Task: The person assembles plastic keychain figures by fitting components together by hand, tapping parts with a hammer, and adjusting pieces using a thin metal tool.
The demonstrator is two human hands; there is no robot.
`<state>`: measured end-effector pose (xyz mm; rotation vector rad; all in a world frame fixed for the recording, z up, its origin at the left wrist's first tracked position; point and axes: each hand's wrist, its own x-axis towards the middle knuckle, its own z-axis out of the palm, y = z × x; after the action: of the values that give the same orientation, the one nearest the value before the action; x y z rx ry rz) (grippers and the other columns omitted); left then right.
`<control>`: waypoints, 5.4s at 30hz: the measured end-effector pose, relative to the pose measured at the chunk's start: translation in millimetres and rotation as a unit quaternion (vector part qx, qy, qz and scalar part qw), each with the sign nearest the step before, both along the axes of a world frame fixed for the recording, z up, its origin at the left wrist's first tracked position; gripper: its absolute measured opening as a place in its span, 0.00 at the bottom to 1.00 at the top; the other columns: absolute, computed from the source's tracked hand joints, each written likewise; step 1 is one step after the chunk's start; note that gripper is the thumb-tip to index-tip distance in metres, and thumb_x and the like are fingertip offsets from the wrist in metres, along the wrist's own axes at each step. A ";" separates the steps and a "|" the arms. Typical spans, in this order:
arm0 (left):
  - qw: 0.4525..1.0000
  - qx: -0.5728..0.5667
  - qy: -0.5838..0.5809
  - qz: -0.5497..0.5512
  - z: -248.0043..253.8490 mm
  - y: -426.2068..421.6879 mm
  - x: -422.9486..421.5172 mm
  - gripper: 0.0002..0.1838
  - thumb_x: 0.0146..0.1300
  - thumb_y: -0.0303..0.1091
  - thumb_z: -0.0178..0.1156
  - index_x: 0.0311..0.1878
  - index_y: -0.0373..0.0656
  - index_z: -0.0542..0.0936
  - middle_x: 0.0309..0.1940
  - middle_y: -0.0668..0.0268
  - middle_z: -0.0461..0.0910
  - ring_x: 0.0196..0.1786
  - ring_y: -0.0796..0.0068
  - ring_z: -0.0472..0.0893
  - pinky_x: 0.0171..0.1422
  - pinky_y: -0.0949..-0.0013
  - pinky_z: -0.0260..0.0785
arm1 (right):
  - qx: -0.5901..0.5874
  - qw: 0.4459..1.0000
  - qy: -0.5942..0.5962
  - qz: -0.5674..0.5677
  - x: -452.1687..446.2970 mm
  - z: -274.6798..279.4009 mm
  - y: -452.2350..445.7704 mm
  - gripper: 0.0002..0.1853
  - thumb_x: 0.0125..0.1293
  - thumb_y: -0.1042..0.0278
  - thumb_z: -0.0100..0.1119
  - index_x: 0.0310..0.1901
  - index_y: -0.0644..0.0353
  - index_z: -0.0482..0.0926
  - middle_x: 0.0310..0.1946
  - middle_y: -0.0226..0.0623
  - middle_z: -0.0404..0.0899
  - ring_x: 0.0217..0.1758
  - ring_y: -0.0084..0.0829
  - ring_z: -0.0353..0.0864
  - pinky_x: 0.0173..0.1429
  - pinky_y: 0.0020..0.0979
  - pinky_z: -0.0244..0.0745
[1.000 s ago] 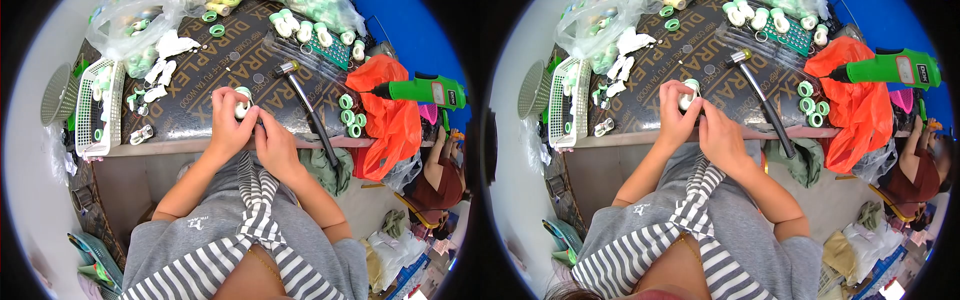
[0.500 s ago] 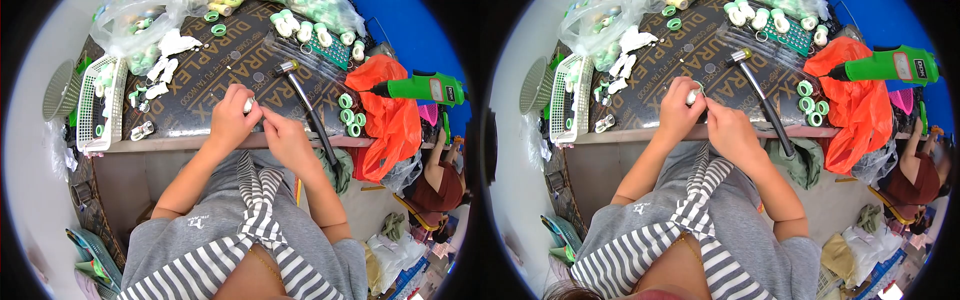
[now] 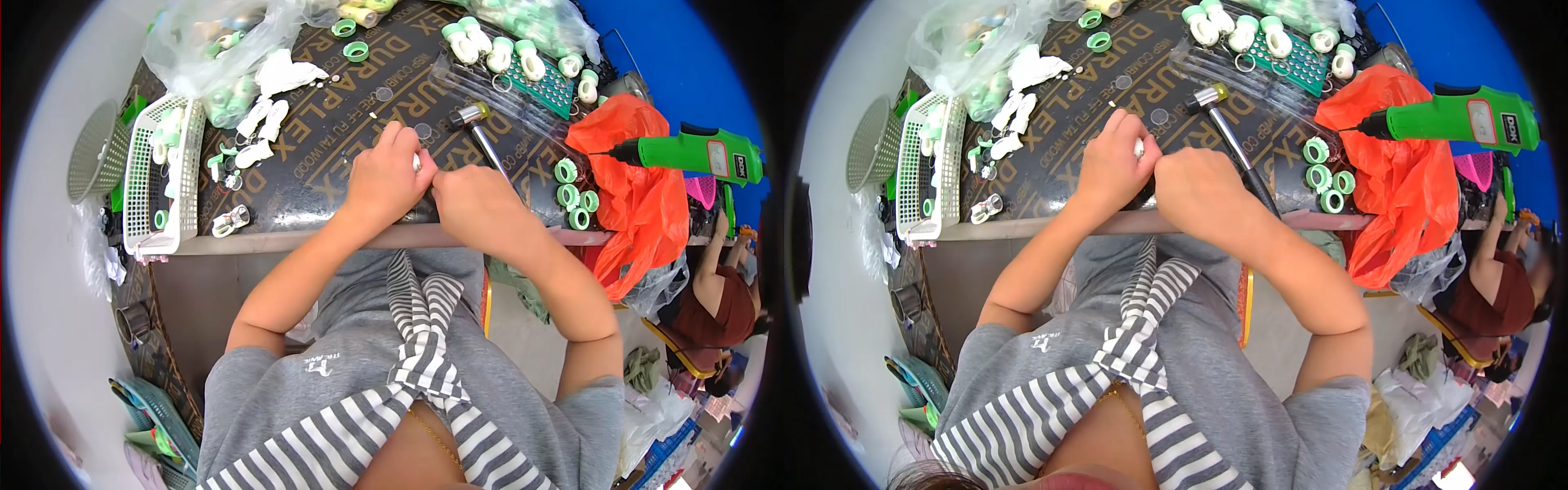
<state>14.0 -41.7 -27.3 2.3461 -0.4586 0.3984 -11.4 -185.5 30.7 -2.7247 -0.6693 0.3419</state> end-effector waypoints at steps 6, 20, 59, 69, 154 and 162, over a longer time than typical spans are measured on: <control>0.998 -0.015 0.058 0.002 6.3 2.8 1.8 0.06 0.56 0.29 0.57 0.30 0.40 0.71 0.30 0.57 0.72 0.29 0.50 0.76 0.32 0.56 0.69 | -0.039 0.997 -0.032 0.060 12.6 2.4 1.6 0.07 0.50 0.72 0.53 0.23 0.62 0.81 0.21 0.45 0.81 0.28 0.42 0.83 0.33 0.39 0.77; 0.989 -0.096 0.065 -0.087 0.6 23.4 15.3 0.06 0.56 0.29 0.56 0.29 0.38 0.70 0.29 0.55 0.71 0.30 0.50 0.75 0.33 0.57 0.68 | 0.066 0.996 0.052 -0.010 21.7 -10.7 -11.2 0.09 0.55 0.73 0.50 0.25 0.67 0.79 0.25 0.56 0.78 0.33 0.53 0.79 0.41 0.48 0.73; 0.796 -0.559 0.223 -0.067 77.4 29.9 -39.9 0.15 0.57 0.27 0.65 0.43 0.38 0.69 0.35 0.65 0.76 0.34 0.85 0.76 0.31 0.81 0.69 | 0.623 0.729 0.183 -0.216 -33.9 -20.6 13.6 0.15 0.71 0.70 0.46 0.55 0.65 0.67 0.25 0.22 0.66 0.24 0.12 0.61 0.27 0.16 0.56; 0.972 -0.182 -0.109 -0.102 88.2 30.3 -50.5 0.23 0.42 0.23 0.70 0.45 0.41 0.77 0.44 0.58 0.69 0.40 0.70 0.75 0.39 0.71 0.73 | 0.715 0.649 0.181 -0.183 -26.7 -17.9 33.0 0.17 0.69 0.65 0.52 0.55 0.64 0.66 0.34 0.26 0.73 0.34 0.12 0.68 0.35 0.16 0.65; 0.927 -0.313 0.200 -0.045 -17.3 30.9 25.2 0.09 0.60 0.32 0.52 0.32 0.37 0.78 0.26 0.68 0.77 0.33 0.81 0.73 0.38 0.75 0.66 | 0.313 0.925 -0.152 -0.155 -25.7 -30.0 21.1 0.05 0.55 0.73 0.59 0.34 0.61 0.77 0.29 0.39 0.76 0.28 0.40 0.79 0.32 0.37 0.74; 0.930 -0.317 0.183 -0.032 -13.3 27.6 23.0 0.09 0.60 0.31 0.51 0.31 0.35 0.77 0.28 0.65 0.80 0.34 0.79 0.76 0.40 0.74 0.67 | 0.290 0.931 -0.158 -0.156 -24.5 -28.4 22.9 0.05 0.55 0.73 0.58 0.34 0.60 0.76 0.29 0.40 0.75 0.28 0.43 0.78 0.32 0.39 0.73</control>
<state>37.0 -14.2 -40.7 1.7120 -0.1828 0.0498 -36.0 -162.5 2.3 -2.2633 -0.3260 -0.3330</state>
